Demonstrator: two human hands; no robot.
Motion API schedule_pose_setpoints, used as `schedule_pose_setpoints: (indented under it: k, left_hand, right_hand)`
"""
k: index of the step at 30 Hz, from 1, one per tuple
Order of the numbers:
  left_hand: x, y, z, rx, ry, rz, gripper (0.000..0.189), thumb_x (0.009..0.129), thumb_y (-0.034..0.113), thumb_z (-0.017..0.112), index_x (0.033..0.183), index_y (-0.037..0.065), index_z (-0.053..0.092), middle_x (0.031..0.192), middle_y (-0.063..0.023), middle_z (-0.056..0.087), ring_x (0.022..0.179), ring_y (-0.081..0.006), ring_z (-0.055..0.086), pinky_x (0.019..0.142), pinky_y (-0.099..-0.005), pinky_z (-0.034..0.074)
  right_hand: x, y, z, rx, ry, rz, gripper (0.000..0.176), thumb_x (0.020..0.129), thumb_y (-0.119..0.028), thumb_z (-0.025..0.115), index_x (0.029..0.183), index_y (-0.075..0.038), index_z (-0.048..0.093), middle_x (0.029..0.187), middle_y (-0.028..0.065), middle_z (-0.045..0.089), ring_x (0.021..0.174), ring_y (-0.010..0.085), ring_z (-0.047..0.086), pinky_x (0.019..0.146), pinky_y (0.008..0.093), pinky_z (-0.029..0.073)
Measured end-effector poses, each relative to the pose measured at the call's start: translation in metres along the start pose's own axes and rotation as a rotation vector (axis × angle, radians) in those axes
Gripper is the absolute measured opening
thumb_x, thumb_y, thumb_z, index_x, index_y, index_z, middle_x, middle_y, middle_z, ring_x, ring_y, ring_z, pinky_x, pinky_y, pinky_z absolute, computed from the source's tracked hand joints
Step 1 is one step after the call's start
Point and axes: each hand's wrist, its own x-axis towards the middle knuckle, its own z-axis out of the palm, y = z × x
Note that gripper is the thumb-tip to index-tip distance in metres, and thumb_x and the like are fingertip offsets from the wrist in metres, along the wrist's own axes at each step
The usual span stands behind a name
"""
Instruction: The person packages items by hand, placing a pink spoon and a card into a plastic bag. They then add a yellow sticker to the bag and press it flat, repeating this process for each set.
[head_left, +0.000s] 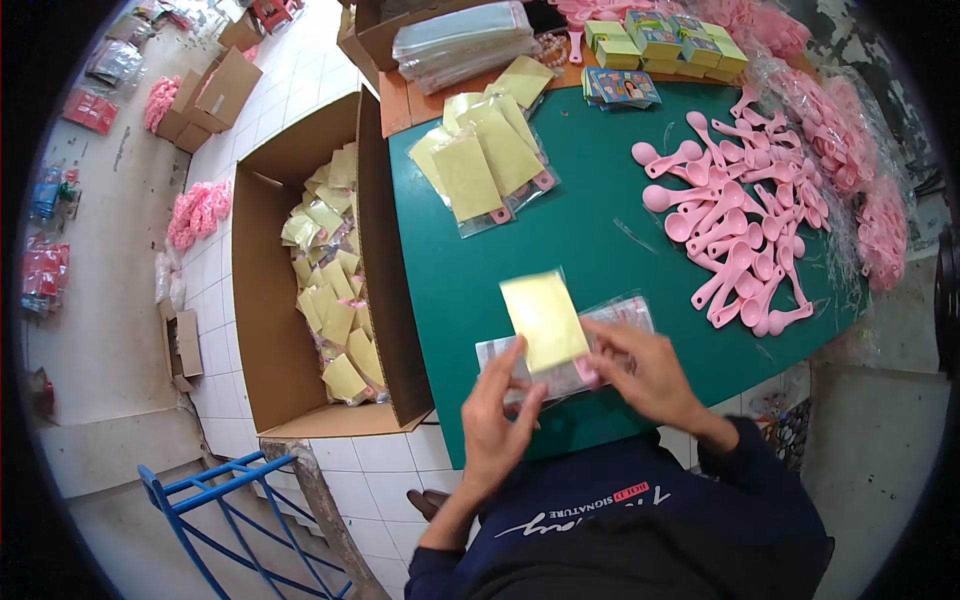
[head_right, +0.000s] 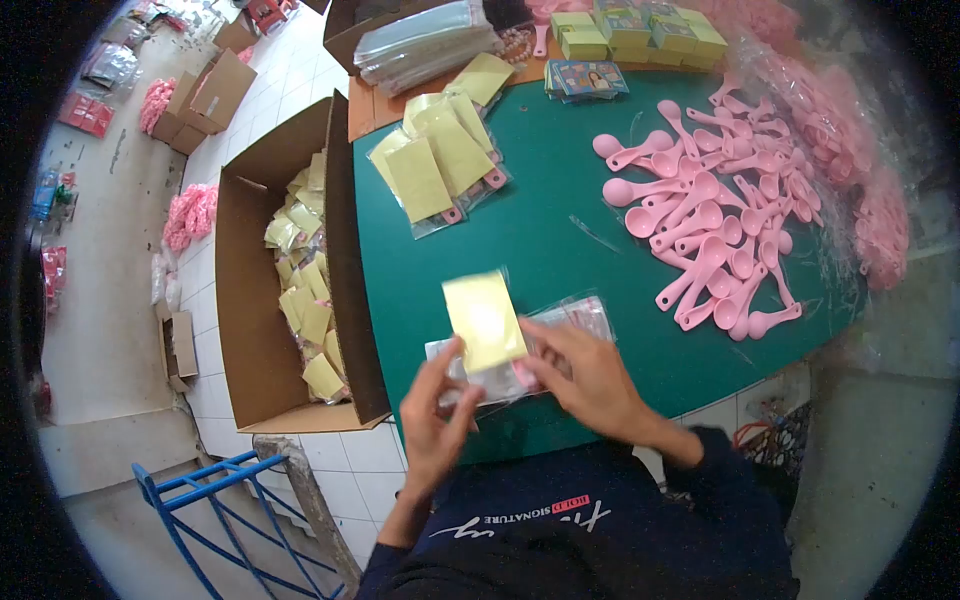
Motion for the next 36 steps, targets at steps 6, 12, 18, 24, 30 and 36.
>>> schedule_pose_setpoints:
  k: [6, 12, 18, 24, 30, 36]
  left_hand:
    - [0.141, -0.005, -0.029, 0.360, 0.212, 0.429, 0.063, 0.084, 0.027, 0.063, 0.137, 0.007, 0.036, 0.137, -0.0294, 0.034, 0.120, -0.0400, 0.044, 0.092, -0.0478, 0.042]
    - [0.219, -0.060, 0.002, 0.743, 0.372, 0.303, 0.097, 0.078, 0.048, 0.064, 0.146, 0.018, 0.002, 0.137, -0.0451, 0.008, 0.130, -0.0580, 0.007, 0.106, -0.0569, 0.014]
    - [0.257, -0.053, 0.008, 0.423, 0.324, 0.173, 0.096, 0.078, 0.047, 0.065, 0.146, 0.017, 0.003, 0.138, -0.0416, 0.013, 0.130, -0.0546, 0.012, 0.106, -0.0556, 0.016]
    - [0.254, -0.053, 0.000, -0.218, 0.174, 0.359, 0.098, 0.071, 0.020, 0.075, 0.146, 0.020, 0.012, 0.139, -0.0286, 0.020, 0.128, -0.0415, 0.030, 0.104, -0.0467, 0.030]
    - [0.209, -0.026, -0.039, -0.114, 0.292, 0.406, 0.095, 0.069, 0.014, 0.076, 0.145, 0.015, 0.019, 0.133, -0.0220, 0.029, 0.117, -0.0342, 0.043, 0.099, -0.0404, 0.039]
    - [0.113, 0.001, -0.161, 0.019, 0.401, 0.256, 0.086, 0.074, 0.019, 0.073, 0.143, 0.010, 0.022, 0.140, -0.0174, 0.030, 0.124, -0.0286, 0.038, 0.098, -0.0377, 0.041]
  right_hand:
    - [0.151, -0.009, -0.033, -0.215, 0.080, -0.357, 0.059, 0.083, -0.027, 0.066, 0.130, -0.001, 0.040, 0.105, 0.0128, 0.055, 0.095, 0.0184, 0.057, 0.077, 0.0312, 0.049]
    - [0.316, 0.039, -0.072, -0.471, 0.316, -0.368, 0.078, 0.078, -0.060, 0.058, 0.127, -0.001, 0.045, 0.123, 0.0259, 0.047, 0.117, 0.0372, 0.043, 0.100, 0.0416, 0.034]
    - [0.320, 0.039, -0.030, -0.209, 0.078, -0.308, 0.078, 0.074, -0.054, 0.066, 0.125, 0.001, 0.045, 0.118, 0.0231, 0.051, 0.116, 0.0330, 0.046, 0.097, 0.0407, 0.037]
    - [0.270, 0.013, -0.012, 0.554, -0.106, -0.123, 0.062, 0.076, -0.026, 0.074, 0.124, -0.003, 0.042, 0.111, 0.0091, 0.055, 0.098, 0.0169, 0.057, 0.081, 0.0303, 0.050]
    - [0.245, -0.022, 0.025, 0.805, -0.221, -0.068, 0.052, 0.076, -0.018, 0.074, 0.118, -0.002, 0.047, 0.103, 0.0099, 0.060, 0.087, 0.0179, 0.063, 0.073, 0.0312, 0.054]
    - [0.246, -0.084, 0.153, 0.729, -0.394, -0.339, 0.056, 0.076, -0.036, 0.072, 0.115, -0.002, 0.050, 0.111, 0.0098, 0.056, 0.101, 0.0180, 0.053, 0.088, 0.0339, 0.045]
